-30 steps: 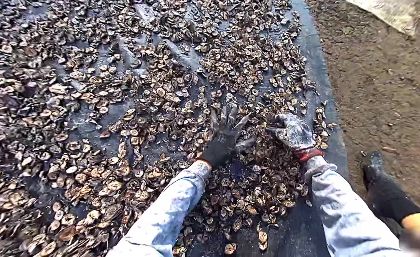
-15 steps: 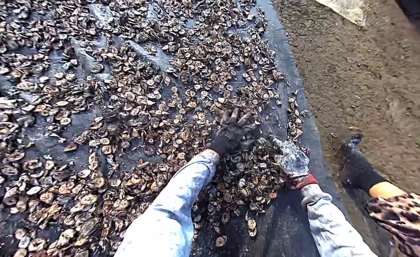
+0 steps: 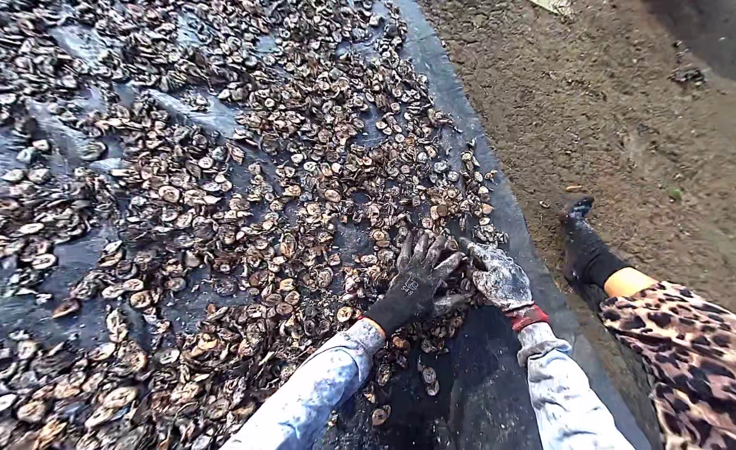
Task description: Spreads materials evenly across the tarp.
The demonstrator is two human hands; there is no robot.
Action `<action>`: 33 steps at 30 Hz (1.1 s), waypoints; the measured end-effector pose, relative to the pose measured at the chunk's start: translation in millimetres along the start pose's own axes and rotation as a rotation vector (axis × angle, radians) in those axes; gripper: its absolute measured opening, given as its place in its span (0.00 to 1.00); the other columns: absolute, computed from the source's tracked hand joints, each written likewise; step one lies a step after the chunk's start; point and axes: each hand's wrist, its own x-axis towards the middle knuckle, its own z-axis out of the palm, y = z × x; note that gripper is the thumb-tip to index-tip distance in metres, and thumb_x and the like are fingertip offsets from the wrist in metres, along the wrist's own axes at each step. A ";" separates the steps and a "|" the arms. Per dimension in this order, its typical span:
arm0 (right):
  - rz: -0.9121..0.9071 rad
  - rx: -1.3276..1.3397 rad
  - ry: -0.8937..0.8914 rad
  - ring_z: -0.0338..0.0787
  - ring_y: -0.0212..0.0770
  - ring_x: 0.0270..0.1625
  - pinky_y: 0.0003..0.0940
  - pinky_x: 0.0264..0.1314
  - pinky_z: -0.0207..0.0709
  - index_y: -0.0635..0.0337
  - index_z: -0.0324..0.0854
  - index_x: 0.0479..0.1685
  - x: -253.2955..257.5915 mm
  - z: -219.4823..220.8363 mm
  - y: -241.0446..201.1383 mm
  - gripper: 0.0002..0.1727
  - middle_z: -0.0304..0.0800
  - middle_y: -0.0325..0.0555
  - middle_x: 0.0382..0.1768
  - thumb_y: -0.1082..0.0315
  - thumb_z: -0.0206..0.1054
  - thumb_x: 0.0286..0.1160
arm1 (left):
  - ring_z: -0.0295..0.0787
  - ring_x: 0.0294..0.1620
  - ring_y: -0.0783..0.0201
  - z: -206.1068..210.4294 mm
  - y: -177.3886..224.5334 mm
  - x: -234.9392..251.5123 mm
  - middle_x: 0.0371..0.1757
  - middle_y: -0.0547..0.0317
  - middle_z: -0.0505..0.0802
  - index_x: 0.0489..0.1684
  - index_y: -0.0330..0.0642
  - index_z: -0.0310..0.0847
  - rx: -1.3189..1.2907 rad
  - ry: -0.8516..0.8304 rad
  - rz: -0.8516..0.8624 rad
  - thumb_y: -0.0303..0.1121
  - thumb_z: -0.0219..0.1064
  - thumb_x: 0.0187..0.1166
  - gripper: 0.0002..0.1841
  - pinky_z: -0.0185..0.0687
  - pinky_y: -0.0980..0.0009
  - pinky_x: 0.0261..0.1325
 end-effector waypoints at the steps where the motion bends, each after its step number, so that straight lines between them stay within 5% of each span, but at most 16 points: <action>1: 0.015 0.049 0.002 0.76 0.48 0.84 0.57 0.86 0.65 0.31 0.70 0.87 -12.7 -8.9 2.1 0.32 0.79 0.42 0.81 0.54 0.65 0.80 | 0.35 0.97 0.37 0.4 0.2 3.2 0.96 0.47 0.57 0.93 0.67 0.60 -0.008 -0.094 0.041 0.74 0.59 0.73 0.45 0.22 0.26 0.89; 5: 0.380 0.005 0.135 0.76 0.57 0.83 0.57 0.86 0.63 0.58 0.71 0.84 -38.1 -31.8 43.7 0.27 0.78 0.61 0.79 0.58 0.58 0.89 | 0.34 0.98 0.45 10.6 -5.9 4.1 0.96 0.52 0.56 0.93 0.67 0.60 0.004 -0.086 0.098 0.72 0.63 0.71 0.46 0.16 0.31 0.92; 6: 0.507 -0.047 0.084 0.67 0.58 0.88 0.58 0.89 0.57 0.58 0.60 0.91 -37.3 -31.2 66.1 0.33 0.68 0.61 0.86 0.57 0.57 0.90 | 0.35 0.98 0.46 13.9 -6.7 2.6 0.96 0.53 0.57 0.93 0.68 0.60 0.031 -0.067 0.096 0.74 0.61 0.71 0.46 0.16 0.32 0.92; 8: 0.653 -0.084 0.097 0.67 0.62 0.88 0.64 0.87 0.60 0.57 0.53 0.94 -25.0 -30.4 104.8 0.44 0.66 0.64 0.87 0.53 0.68 0.79 | 0.35 0.98 0.46 11.5 -6.7 1.0 0.96 0.52 0.57 0.93 0.67 0.59 0.059 -0.064 0.082 0.75 0.57 0.73 0.46 0.16 0.32 0.92; 9: 0.697 -0.077 0.092 0.69 0.64 0.86 0.65 0.85 0.62 0.61 0.59 0.91 -28.6 -29.8 111.4 0.45 0.69 0.67 0.83 0.53 0.72 0.76 | 0.35 0.98 0.46 10.1 -6.0 0.8 0.96 0.53 0.57 0.93 0.67 0.59 0.056 -0.072 0.074 0.76 0.56 0.73 0.46 0.16 0.32 0.92; 11: 0.775 -0.067 -0.026 0.70 0.62 0.86 0.61 0.87 0.58 0.64 0.69 0.84 -46.4 -29.8 107.0 0.33 0.73 0.67 0.81 0.55 0.67 0.84 | 0.35 0.98 0.47 11.0 -5.3 1.1 0.96 0.54 0.57 0.93 0.67 0.58 0.049 -0.087 0.072 0.76 0.56 0.73 0.46 0.17 0.33 0.93; 13: 0.726 -0.132 0.000 0.78 0.59 0.81 0.60 0.83 0.65 0.60 0.79 0.75 -40.3 -29.2 103.0 0.26 0.82 0.62 0.75 0.54 0.63 0.84 | 0.37 0.98 0.48 12.8 -8.1 0.2 0.96 0.55 0.58 0.94 0.69 0.56 0.042 -0.084 0.066 0.75 0.55 0.74 0.45 0.18 0.33 0.93; 19: 0.657 -0.100 0.084 0.83 0.64 0.74 0.69 0.74 0.70 0.58 0.83 0.71 -38.1 -53.4 115.0 0.23 0.86 0.62 0.70 0.54 0.64 0.84 | 0.41 0.97 0.38 10.7 13.3 -0.7 0.95 0.51 0.60 0.91 0.73 0.61 -0.010 -0.022 0.002 0.74 0.59 0.73 0.42 0.24 0.24 0.89; 23: 0.530 -0.203 0.282 0.82 0.65 0.76 0.69 0.78 0.67 0.60 0.83 0.71 -41.4 -20.5 125.4 0.22 0.85 0.64 0.71 0.59 0.63 0.83 | 0.39 0.95 0.31 -12.6 5.2 -9.0 0.94 0.46 0.62 0.89 0.71 0.66 0.134 0.102 -0.194 0.77 0.62 0.67 0.45 0.26 0.20 0.86; 25: 0.327 -0.192 0.390 0.76 0.66 0.81 0.68 0.82 0.64 0.60 0.76 0.80 -44.6 -4.9 112.8 0.28 0.79 0.65 0.77 0.61 0.62 0.81 | 0.28 0.96 0.30 -15.0 -16.9 -5.9 0.97 0.45 0.50 0.94 0.72 0.54 0.183 -0.026 -0.324 0.79 0.61 0.65 0.51 0.21 0.19 0.85; 27: 0.116 -0.097 0.283 0.69 0.67 0.86 0.71 0.82 0.61 0.53 0.70 0.86 -39.4 6.3 69.1 0.37 0.70 0.63 0.84 0.48 0.68 0.78 | 0.34 0.96 0.33 -16.1 -34.6 3.3 0.97 0.51 0.54 0.94 0.72 0.55 0.199 -0.060 -0.293 0.71 0.64 0.72 0.46 0.25 0.19 0.85; 29: 0.021 -0.140 -0.047 0.38 0.66 0.96 0.73 0.91 0.38 0.33 0.50 0.96 -17.2 10.1 4.9 0.58 0.37 0.56 0.97 0.28 0.72 0.61 | 0.43 0.95 0.32 -21.1 -50.6 17.4 0.94 0.50 0.61 0.91 0.65 0.63 0.209 0.080 -0.240 0.63 0.68 0.75 0.41 0.31 0.20 0.85; 30: -0.042 -0.185 -0.122 0.31 0.67 0.97 0.75 0.91 0.31 0.26 0.51 0.95 -14.0 23.9 -14.2 0.61 0.30 0.56 0.97 0.25 0.75 0.53 | 0.38 0.96 0.34 -29.6 -55.7 23.6 0.96 0.51 0.57 0.92 0.66 0.61 0.216 0.119 -0.277 0.62 0.67 0.76 0.41 0.28 0.22 0.87; 31: -0.098 -0.232 -0.138 0.30 0.70 0.96 0.78 0.90 0.29 0.23 0.55 0.93 -22.4 39.6 -22.5 0.58 0.30 0.57 0.97 0.25 0.74 0.51 | 0.33 0.96 0.32 -39.0 -62.2 29.3 0.97 0.51 0.53 0.92 0.68 0.59 0.258 0.158 -0.324 0.67 0.63 0.75 0.42 0.23 0.22 0.87; 33: -0.124 -0.248 -0.054 0.50 0.69 0.94 0.75 0.88 0.45 0.22 0.66 0.87 -52.1 56.2 -17.1 0.44 0.47 0.56 0.95 0.41 0.74 0.63 | 0.31 0.96 0.30 -68.3 -78.6 41.4 0.97 0.49 0.51 0.92 0.73 0.58 0.329 0.219 -0.436 0.77 0.57 0.70 0.46 0.21 0.22 0.86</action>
